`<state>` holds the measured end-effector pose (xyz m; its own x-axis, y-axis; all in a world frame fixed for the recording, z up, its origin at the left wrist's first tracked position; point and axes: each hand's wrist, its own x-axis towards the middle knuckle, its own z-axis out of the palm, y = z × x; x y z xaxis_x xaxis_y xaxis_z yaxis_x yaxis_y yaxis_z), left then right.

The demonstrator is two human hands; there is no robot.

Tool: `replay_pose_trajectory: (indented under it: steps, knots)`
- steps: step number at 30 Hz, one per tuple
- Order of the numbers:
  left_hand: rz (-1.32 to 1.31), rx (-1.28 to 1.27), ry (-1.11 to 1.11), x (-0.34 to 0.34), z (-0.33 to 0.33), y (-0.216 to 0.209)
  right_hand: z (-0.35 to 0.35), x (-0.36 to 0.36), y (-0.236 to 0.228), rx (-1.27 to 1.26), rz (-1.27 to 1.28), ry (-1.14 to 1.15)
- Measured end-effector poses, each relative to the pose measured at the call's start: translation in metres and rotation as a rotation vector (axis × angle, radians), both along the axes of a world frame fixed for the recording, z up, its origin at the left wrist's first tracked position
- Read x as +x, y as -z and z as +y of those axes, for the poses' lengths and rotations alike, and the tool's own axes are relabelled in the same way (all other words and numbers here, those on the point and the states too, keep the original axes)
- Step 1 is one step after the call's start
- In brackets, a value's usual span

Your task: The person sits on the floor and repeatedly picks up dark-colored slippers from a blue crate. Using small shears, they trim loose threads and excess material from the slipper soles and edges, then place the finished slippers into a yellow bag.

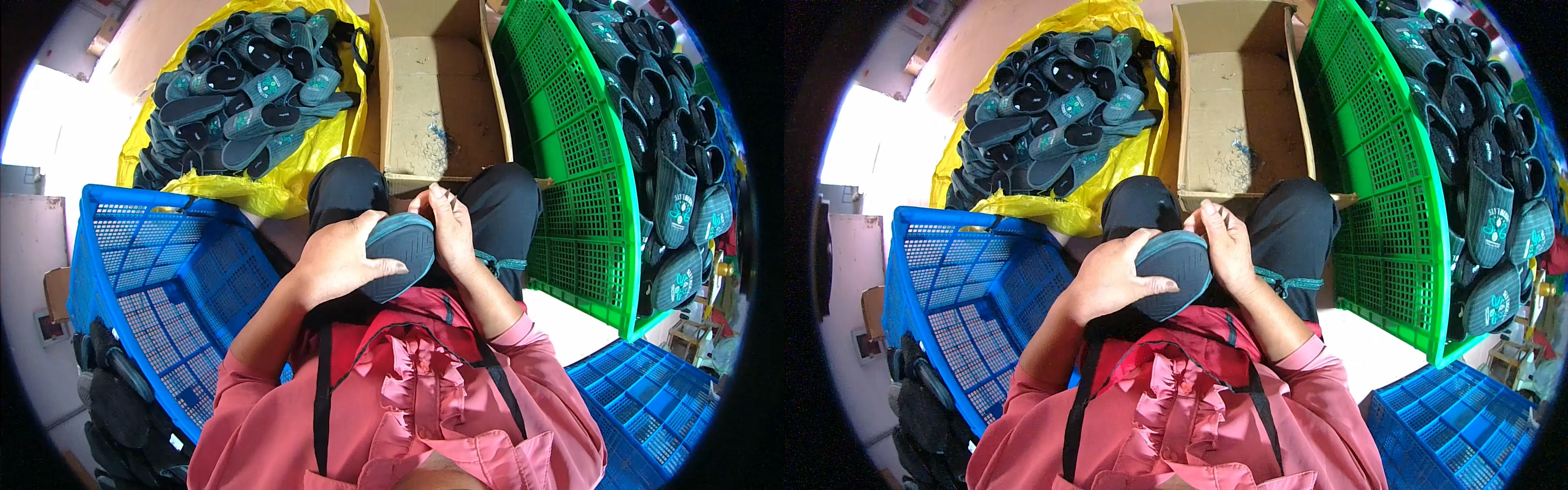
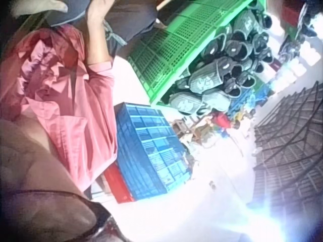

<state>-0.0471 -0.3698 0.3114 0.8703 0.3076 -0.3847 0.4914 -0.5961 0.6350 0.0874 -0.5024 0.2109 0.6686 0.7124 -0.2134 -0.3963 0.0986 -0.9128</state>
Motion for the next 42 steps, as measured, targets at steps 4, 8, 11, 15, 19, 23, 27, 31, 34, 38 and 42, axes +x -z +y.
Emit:
replay_pose_trajectory:
  steps: [4,8,11,15,19,23,27,31,34,38,42]
  knots:
    - [-0.073,0.102,-0.202,0.001,-0.005,-0.003,-0.002,-0.004,0.005,-0.099,0.027,0.117]
    - [-0.175,0.196,-0.249,0.002,-0.012,-0.003,0.011,-0.019,0.009,-0.046,-0.138,0.225]
    - [-0.218,0.195,-0.266,0.005,-0.016,0.001,0.016,-0.02,0.014,-0.082,-0.259,0.248]
    - [-0.369,0.121,-0.337,0.005,-0.018,0.009,0.025,-0.016,0.014,0.015,-0.129,0.217]
    - [-0.37,0.224,-0.328,0.009,-0.023,0.01,0.03,-0.009,0.0,0.058,-0.062,0.195]
    - [-0.553,0.235,-0.429,0.017,-0.02,0.008,0.034,0.0,0.004,0.047,-0.221,0.298]
    - [-0.802,0.191,-0.55,0.022,-0.032,0.016,0.017,0.0,-0.016,-0.004,-0.217,0.229]
    - [-0.772,0.126,-0.47,0.026,-0.039,0.01,0.004,0.014,-0.024,-0.099,-0.464,0.219]
    - [-0.705,0.041,-0.382,0.026,-0.03,-0.001,0.001,0.01,-0.024,-0.039,-0.571,0.114]
    - [-0.57,0.045,-0.401,0.027,-0.03,0.014,0.001,0.005,-0.006,-0.088,-0.6,0.036]
    - [-0.584,-0.053,-0.408,0.024,-0.022,0.022,0.005,0.006,0.004,-0.034,-0.501,-0.028]
